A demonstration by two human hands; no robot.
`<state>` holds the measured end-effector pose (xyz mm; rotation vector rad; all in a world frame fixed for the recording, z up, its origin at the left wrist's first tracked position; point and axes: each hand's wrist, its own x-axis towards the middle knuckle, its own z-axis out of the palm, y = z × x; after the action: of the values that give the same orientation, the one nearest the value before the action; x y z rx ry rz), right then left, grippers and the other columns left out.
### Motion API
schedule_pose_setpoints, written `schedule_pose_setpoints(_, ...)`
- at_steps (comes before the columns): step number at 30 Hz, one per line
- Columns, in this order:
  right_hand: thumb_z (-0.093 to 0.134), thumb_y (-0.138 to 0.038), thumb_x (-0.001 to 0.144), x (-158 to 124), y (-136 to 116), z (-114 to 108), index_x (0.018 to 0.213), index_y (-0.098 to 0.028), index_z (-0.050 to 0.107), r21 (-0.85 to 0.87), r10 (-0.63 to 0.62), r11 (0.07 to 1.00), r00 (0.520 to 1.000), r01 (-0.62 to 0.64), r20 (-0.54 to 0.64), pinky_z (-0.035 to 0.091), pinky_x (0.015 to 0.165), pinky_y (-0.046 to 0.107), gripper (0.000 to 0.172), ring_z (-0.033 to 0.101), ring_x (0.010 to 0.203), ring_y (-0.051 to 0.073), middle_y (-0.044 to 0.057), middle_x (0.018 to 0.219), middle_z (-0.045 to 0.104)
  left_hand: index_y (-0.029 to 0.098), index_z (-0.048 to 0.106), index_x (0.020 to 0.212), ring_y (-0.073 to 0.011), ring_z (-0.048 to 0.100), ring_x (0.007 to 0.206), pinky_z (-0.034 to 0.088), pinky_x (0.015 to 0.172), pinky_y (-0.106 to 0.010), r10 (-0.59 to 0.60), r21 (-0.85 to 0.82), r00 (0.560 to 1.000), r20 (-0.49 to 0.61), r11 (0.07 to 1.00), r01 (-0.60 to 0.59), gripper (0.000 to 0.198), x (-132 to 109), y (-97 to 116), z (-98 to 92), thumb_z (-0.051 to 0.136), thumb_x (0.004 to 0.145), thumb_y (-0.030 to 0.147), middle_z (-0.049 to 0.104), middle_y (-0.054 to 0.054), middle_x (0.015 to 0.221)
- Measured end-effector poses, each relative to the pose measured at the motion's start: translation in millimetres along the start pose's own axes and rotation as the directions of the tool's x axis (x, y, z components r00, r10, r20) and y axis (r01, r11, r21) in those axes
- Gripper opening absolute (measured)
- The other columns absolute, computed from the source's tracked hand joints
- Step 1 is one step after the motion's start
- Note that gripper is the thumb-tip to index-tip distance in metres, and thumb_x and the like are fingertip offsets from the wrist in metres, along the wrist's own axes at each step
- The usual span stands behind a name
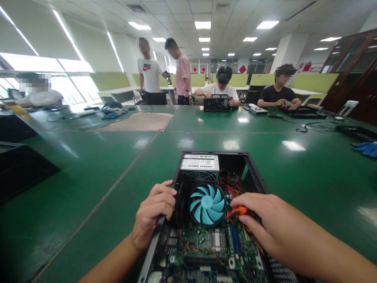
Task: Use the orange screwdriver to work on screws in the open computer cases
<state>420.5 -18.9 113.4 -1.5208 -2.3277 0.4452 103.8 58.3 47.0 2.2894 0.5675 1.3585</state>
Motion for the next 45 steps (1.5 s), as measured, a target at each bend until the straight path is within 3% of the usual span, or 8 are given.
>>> schedule_pose_setpoints(18, 0.049, -0.030, 0.100, 7.2, -6.0, 4.7, 0.122, -0.029, 0.069, 0.000, -0.005, 1.000, 0.999, 0.005, 0.033, 0.055, 0.096, 0.038, 0.030, 0.069, 0.108, 0.022, 0.004, 0.120, 0.073, 0.022, 0.056, 0.064, -0.0244, 0.056, 0.088, 0.037, 0.110, -0.047, 0.002, 0.003, 1.000, -0.001, 1.000, -0.002, 0.067, 0.8, 0.9, 0.5, 0.016, 0.102, 0.059, 0.061, -0.006, 0.068)
schedule_pose_setpoints(22, 0.052, -0.045, 0.099, 14.3, -8.4, 8.4, 0.096, -0.023, 0.071, -0.148, 0.077, 0.987, 0.992, -0.061, 0.104, 0.057, 0.071, 0.039, 0.029, 0.070, 0.077, 0.025, 0.004, 0.087, 0.074, 0.022, 0.057, 0.064, -0.0243, 0.056, 0.089, 0.037, 0.110, -0.047, 0.013, 0.009, 1.000, -0.001, 1.000, -0.013, 0.066, 1.0, -0.1, 0.1, 0.017, 0.103, 0.059, 0.061, -0.006, 0.067)
schedule_pose_setpoints(24, 0.052, -0.048, 0.098, 17.0, -7.5, 9.5, 0.088, -0.021, 0.069, -0.218, 0.104, 0.973, 0.989, -0.080, 0.104, 0.056, 0.067, 0.040, 0.033, 0.069, 0.071, 0.025, 0.005, 0.079, 0.072, 0.022, 0.057, 0.064, -0.0238, 0.056, 0.089, 0.037, 0.110, -0.047, 0.025, 0.005, 1.000, -0.002, 1.000, -0.025, 0.065, 1.2, -0.8, 0.1, 0.019, 0.103, 0.058, 0.062, -0.005, 0.068)
schedule_pose_setpoints(28, 0.048, -0.030, 0.101, 17.7, -6.3, 0.4, 0.117, -0.026, 0.068, -0.076, 0.000, 0.997, 0.988, 0.012, 0.157, 0.053, 0.092, 0.039, 0.026, 0.069, 0.103, 0.023, 0.004, 0.114, 0.073, 0.022, 0.057, 0.065, -0.0231, 0.055, 0.088, 0.037, 0.109, -0.047, 0.053, -0.008, 0.999, -0.009, 0.999, -0.053, 0.063, 1.3, -2.5, 0.6, 0.021, 0.104, 0.056, 0.061, -0.005, 0.067)
schedule_pose_setpoints(31, 0.048, -0.035, 0.103, 16.1, -12.6, -19.0, 0.119, -0.031, 0.068, -0.019, 0.002, 1.000, 0.981, 0.002, 0.194, 0.055, 0.088, 0.034, 0.026, 0.069, 0.100, 0.020, 0.000, 0.114, 0.073, 0.022, 0.057, 0.064, -0.0233, 0.056, 0.087, 0.038, 0.108, -0.047, 0.053, -0.009, 0.998, -0.020, 0.999, -0.053, 0.063, 0.8, -3.4, 1.3, 0.021, 0.103, 0.056, 0.061, -0.005, 0.067)
schedule_pose_setpoints(35, 0.047, -0.040, 0.105, 20.5, -36.9, -38.3, 0.125, -0.033, 0.066, 0.002, -0.080, 0.997, 0.996, 0.080, 0.039, 0.054, 0.086, 0.030, 0.029, 0.069, 0.100, 0.019, 0.000, 0.116, 0.073, 0.021, 0.058, 0.064, -0.0233, 0.056, 0.088, 0.037, 0.108, -0.046, 0.053, -0.022, 0.998, -0.025, 0.998, -0.054, 0.062, 0.9, -3.0, 1.8, 0.023, 0.104, 0.055, 0.061, -0.005, 0.067)
schedule_pose_setpoints(40, 0.047, -0.022, 0.103, 43.5, -74.2, -20.4, 0.112, -0.026, 0.067, 0.066, -0.237, 0.971, 0.960, 0.229, 0.152, 0.052, 0.082, 0.029, 0.022, 0.066, 0.091, 0.017, 0.001, 0.105, 0.072, 0.020, 0.058, 0.065, -0.0221, 0.056, 0.087, 0.037, 0.108, -0.044, 0.063, -0.026, 0.998, -0.029, 0.998, -0.063, 0.062, 4.3, 1.7, 1.7, 0.024, 0.104, 0.054, 0.061, -0.004, 0.067)
schedule_pose_setpoints(45, 0.053, -0.007, 0.093, 60.8, -83.9, 5.8, 0.107, -0.019, 0.064, -0.006, -0.299, 0.951, 0.921, 0.310, 0.251, 0.048, 0.078, 0.032, 0.021, 0.064, 0.088, 0.020, 0.003, 0.099, 0.069, 0.020, 0.058, 0.065, -0.0213, 0.056, 0.087, 0.037, 0.107, -0.043, 0.074, -0.036, 0.997, -0.028, 0.997, -0.075, 0.062, 4.9, 3.6, 2.0, 0.026, 0.104, 0.054, 0.062, -0.004, 0.067)
